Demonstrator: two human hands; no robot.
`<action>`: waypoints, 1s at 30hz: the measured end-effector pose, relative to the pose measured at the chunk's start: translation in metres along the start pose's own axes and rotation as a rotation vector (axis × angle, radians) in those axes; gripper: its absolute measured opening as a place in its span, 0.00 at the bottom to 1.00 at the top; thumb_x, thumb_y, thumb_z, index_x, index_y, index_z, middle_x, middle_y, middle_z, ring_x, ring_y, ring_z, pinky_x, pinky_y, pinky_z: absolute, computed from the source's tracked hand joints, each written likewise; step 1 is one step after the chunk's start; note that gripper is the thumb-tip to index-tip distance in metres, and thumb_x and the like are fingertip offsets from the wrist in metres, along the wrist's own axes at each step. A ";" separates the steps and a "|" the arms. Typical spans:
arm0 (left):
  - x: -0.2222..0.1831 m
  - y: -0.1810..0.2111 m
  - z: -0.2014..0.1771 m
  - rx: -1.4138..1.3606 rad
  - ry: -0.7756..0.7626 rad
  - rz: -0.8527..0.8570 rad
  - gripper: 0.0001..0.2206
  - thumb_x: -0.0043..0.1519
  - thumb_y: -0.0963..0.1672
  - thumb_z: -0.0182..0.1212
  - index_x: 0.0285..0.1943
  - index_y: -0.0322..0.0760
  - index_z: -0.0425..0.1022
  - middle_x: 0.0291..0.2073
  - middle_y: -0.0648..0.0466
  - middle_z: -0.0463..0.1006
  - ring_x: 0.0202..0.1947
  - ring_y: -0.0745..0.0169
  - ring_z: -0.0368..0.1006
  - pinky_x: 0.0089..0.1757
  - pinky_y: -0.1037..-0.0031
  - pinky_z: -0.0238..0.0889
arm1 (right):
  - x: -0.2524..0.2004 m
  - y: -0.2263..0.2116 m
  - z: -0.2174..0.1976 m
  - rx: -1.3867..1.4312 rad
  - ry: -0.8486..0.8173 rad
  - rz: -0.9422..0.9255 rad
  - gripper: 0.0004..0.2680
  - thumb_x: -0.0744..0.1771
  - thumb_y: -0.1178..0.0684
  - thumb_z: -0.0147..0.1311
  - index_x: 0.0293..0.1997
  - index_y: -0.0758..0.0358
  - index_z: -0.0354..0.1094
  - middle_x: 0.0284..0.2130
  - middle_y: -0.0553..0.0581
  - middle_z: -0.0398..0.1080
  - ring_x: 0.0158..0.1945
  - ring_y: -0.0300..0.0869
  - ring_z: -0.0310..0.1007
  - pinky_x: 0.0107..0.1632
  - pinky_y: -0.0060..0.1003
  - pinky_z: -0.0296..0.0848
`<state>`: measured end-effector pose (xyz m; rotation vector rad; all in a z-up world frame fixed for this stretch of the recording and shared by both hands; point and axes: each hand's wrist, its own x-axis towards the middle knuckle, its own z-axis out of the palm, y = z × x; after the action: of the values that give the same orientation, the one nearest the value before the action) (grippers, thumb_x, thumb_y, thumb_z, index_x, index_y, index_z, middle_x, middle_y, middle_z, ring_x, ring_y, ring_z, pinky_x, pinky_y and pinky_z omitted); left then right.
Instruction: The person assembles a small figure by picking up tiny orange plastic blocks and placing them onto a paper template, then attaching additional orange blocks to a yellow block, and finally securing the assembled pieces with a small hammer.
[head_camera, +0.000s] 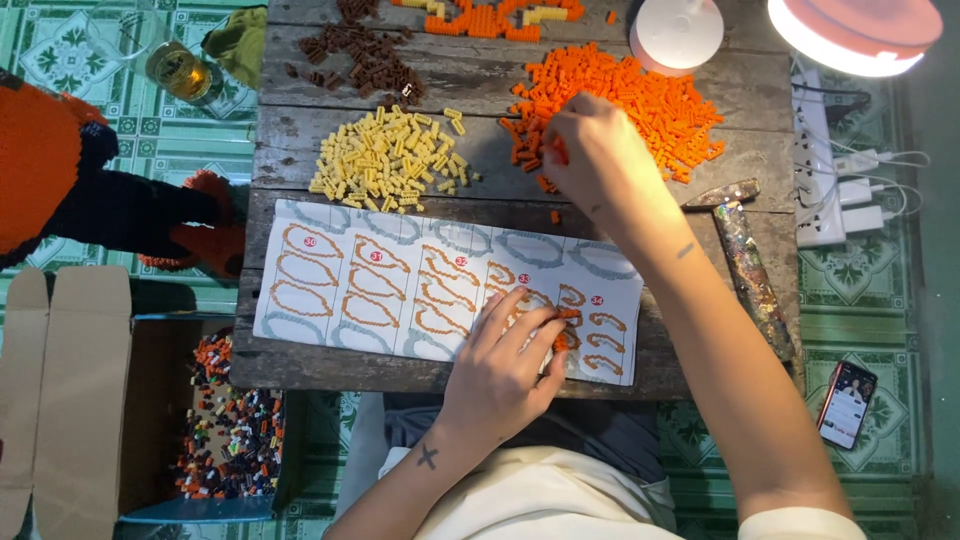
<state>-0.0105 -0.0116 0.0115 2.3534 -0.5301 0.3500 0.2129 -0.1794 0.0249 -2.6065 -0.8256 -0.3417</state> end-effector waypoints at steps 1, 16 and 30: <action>0.000 0.000 0.000 0.001 0.002 -0.004 0.15 0.63 0.42 0.71 0.59 0.34 0.83 0.60 0.51 0.83 0.72 0.41 0.71 0.73 0.49 0.61 | 0.003 0.000 -0.003 0.002 -0.002 -0.003 0.04 0.65 0.66 0.62 0.40 0.74 0.82 0.43 0.68 0.81 0.34 0.52 0.81 0.42 0.41 0.86; 0.004 0.001 -0.006 -0.047 0.020 -0.042 0.20 0.57 0.37 0.67 0.61 0.28 0.81 0.58 0.45 0.82 0.68 0.42 0.74 0.67 0.54 0.69 | 0.035 0.008 0.035 -0.257 -0.202 0.075 0.08 0.69 0.59 0.58 0.34 0.74 0.77 0.38 0.72 0.78 0.25 0.65 0.78 0.28 0.57 0.78; 0.006 0.002 -0.007 -0.102 0.072 -0.069 0.15 0.60 0.37 0.68 0.57 0.23 0.83 0.56 0.42 0.84 0.66 0.41 0.77 0.63 0.58 0.74 | 0.022 -0.001 0.004 -0.359 -0.260 -0.129 0.04 0.68 0.62 0.61 0.34 0.71 0.77 0.41 0.67 0.76 0.23 0.53 0.77 0.28 0.47 0.82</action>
<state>-0.0069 -0.0099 0.0199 2.2458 -0.4217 0.3655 0.2302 -0.1655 0.0294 -2.9818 -1.1131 -0.2024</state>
